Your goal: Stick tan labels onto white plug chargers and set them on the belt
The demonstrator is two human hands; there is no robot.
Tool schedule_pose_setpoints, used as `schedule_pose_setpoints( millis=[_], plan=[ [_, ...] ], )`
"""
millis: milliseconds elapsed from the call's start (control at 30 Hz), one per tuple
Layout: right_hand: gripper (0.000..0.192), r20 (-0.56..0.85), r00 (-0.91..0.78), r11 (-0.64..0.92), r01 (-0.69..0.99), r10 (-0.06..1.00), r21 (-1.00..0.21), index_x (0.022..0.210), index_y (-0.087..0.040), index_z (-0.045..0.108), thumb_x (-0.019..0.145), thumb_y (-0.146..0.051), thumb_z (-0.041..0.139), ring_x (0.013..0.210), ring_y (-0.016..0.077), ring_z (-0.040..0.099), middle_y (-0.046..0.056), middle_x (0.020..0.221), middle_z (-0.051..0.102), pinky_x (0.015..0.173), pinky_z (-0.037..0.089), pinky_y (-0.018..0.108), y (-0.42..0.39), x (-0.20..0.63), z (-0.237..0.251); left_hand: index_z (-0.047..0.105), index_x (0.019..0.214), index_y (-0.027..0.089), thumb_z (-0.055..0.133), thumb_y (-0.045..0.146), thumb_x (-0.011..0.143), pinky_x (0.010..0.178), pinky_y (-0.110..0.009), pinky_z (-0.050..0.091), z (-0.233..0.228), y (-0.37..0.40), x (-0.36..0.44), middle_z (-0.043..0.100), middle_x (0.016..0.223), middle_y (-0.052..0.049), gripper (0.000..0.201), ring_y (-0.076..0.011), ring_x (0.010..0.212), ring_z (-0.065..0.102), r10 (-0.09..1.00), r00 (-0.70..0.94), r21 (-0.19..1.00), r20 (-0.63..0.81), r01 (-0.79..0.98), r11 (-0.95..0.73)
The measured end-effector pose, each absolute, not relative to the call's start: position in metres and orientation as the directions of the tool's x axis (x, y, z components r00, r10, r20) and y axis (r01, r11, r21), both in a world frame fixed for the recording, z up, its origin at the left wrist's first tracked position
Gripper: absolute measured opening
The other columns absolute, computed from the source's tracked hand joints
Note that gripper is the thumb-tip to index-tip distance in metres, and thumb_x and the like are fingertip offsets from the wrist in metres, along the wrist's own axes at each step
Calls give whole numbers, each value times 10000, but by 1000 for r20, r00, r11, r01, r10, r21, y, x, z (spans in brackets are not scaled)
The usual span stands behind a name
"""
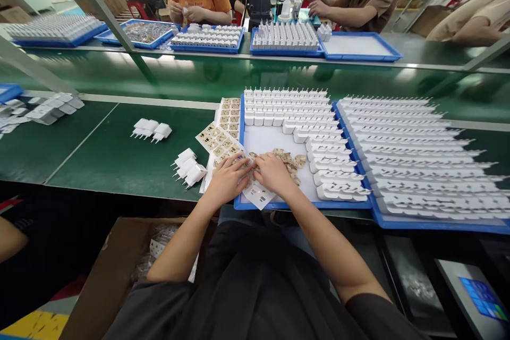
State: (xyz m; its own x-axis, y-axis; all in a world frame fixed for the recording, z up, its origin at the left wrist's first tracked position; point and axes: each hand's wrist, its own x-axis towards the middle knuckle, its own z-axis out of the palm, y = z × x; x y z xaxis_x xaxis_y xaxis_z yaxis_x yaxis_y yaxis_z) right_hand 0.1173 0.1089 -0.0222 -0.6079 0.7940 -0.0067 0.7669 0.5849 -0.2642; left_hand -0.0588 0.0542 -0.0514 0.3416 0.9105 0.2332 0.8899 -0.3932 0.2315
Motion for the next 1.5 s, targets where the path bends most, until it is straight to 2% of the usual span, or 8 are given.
schedule_pose_setpoints(
  millis=[167,333,467,867,1067,1233,1367,1500],
  plan=[
    [161,42,-616,597,743,787,-302,1005,-165,682,988,-179,522,1088,291,605,124,1085,716,951,427,421,109,126,-21,688,1311,243,473,304,1018,1172,-527,387,-51,55,-59,630,1449,-41,369,-325,1455,444,918,340,241,206,891,-384],
    [119,302,-580,594,416,756,-688,937,-210,636,994,-254,541,984,234,633,72,993,694,893,487,374,93,170,-16,701,1276,242,433,295,1037,1172,-539,354,-52,53,-59,619,1464,-38,363,-321,1455,437,929,317,290,189,886,-362],
    [127,273,-432,421,295,859,-858,929,-216,657,964,-322,596,801,190,657,43,890,724,730,515,313,76,201,-24,731,1186,256,482,300,1022,1141,-581,318,-34,65,-47,688,1371,-44,301,-345,1408,475,919,316,301,237,875,-379],
    [169,311,-363,419,270,878,-867,896,-208,653,953,-359,601,740,173,638,49,871,730,709,525,309,65,215,-37,647,1157,143,790,278,807,1159,-605,276,-2,199,80,349,1614,-241,402,-440,1474,325,831,402,211,385,838,-504],
    [141,302,-345,394,239,889,-887,926,-213,671,946,-345,623,783,190,684,51,872,748,749,548,319,64,216,-40,604,964,168,743,155,804,1077,-541,432,0,192,73,620,1329,-180,211,-355,1300,532,862,372,538,343,675,-505],
    [137,365,-269,410,136,891,-902,887,-215,673,923,-347,657,757,194,681,42,813,730,733,554,332,60,214,-38,530,1114,202,811,369,765,789,-338,592,8,132,31,636,1049,-58,478,-186,886,679,950,262,956,169,192,-223],
    [108,401,-247,402,-47,882,-914,889,-234,658,922,-336,676,799,201,672,37,828,700,768,558,355,46,207,-27,499,1337,278,779,440,792,713,-288,599,2,75,6,609,1119,-52,634,-155,851,679,983,178,987,39,-160,-10],
    [69,415,-246,388,-152,876,-909,910,-242,659,927,-305,680,786,183,664,29,831,686,737,560,330,34,195,-17,679,1117,215,781,484,800,794,-353,622,-15,40,-2,672,1170,-105,428,-242,1004,704,987,163,977,14,-213,21]
  ],
)
